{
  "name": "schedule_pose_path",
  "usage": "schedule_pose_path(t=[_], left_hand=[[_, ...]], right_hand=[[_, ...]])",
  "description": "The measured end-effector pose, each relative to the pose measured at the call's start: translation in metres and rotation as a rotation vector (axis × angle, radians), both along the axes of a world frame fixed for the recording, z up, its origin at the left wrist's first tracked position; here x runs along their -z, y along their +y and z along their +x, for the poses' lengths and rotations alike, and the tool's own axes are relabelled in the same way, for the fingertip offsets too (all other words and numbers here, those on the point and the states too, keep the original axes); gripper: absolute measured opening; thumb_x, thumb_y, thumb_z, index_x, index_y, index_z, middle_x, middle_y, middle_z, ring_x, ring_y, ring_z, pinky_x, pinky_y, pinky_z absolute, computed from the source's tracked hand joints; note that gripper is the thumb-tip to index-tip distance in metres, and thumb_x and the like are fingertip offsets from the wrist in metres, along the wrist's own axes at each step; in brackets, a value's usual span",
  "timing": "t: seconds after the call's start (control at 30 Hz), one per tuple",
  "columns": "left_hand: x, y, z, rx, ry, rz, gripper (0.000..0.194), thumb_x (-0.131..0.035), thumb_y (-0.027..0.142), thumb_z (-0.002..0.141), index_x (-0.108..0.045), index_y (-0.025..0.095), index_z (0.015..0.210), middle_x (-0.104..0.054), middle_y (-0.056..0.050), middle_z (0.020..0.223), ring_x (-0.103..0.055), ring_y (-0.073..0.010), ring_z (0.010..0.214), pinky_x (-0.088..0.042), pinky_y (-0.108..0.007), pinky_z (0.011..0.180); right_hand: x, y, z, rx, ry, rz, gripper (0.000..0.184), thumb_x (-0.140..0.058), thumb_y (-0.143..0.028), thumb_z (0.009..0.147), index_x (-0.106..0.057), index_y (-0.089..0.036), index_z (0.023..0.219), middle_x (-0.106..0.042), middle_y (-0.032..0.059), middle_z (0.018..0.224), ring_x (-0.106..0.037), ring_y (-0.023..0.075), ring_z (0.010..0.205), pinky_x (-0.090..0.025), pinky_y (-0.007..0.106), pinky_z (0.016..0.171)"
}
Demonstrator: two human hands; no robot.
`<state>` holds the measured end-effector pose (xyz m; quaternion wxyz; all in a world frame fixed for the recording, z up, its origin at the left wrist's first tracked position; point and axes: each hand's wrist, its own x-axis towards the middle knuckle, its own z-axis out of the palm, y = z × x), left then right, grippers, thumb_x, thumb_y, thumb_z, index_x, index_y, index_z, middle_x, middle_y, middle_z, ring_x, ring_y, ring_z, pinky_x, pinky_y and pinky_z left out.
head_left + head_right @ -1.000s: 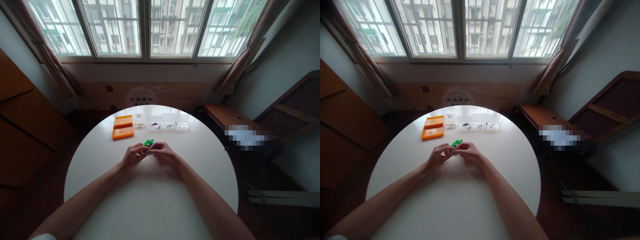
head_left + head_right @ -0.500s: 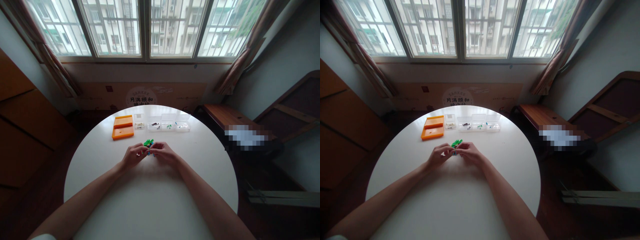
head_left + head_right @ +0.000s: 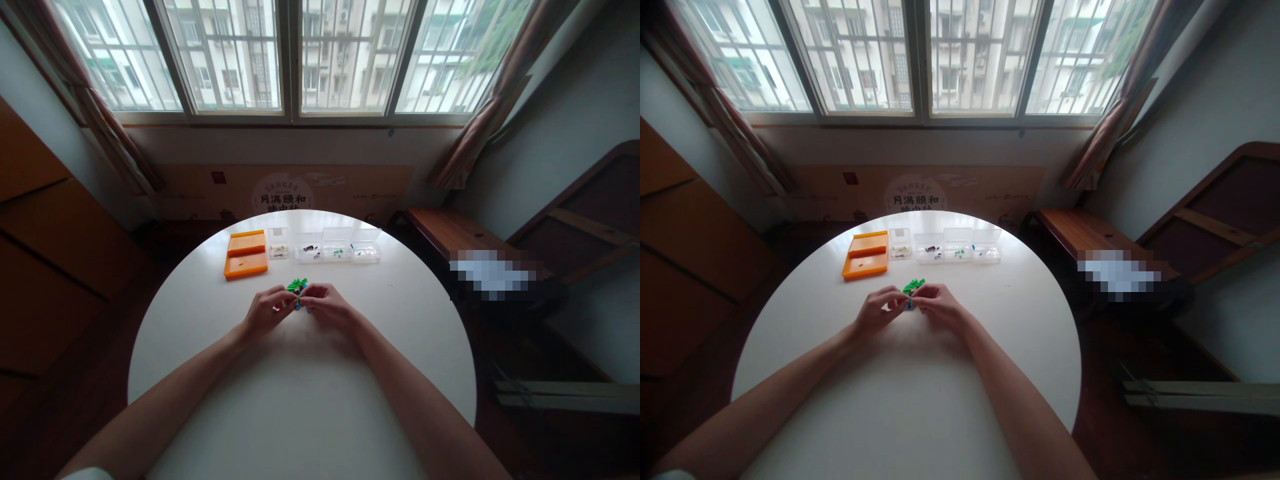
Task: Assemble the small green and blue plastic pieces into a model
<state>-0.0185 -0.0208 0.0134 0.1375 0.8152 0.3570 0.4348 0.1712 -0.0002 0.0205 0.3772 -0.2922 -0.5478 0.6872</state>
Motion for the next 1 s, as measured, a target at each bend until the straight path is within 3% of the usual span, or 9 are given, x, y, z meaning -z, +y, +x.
schedule_pose_path(t=[1.0], left_hand=[[0.0001, 0.0007, 0.0002, -0.005, 0.014, 0.006, 0.010, -0.057, 0.022, 0.081, -0.065, 0.016, 0.083, -0.055, -0.001, 0.068, -0.049, -0.0062, 0.054, -0.041, -0.017, 0.053]], right_hand=[[0.0026, 0.0011, 0.0000, 0.010, 0.019, 0.015, 0.023, -0.072, -0.031, 0.065, -0.066, -0.014, 0.079, -0.060, 0.0010, 0.067, -0.047, 0.0083, 0.055, -0.033, 0.023, 0.053]])
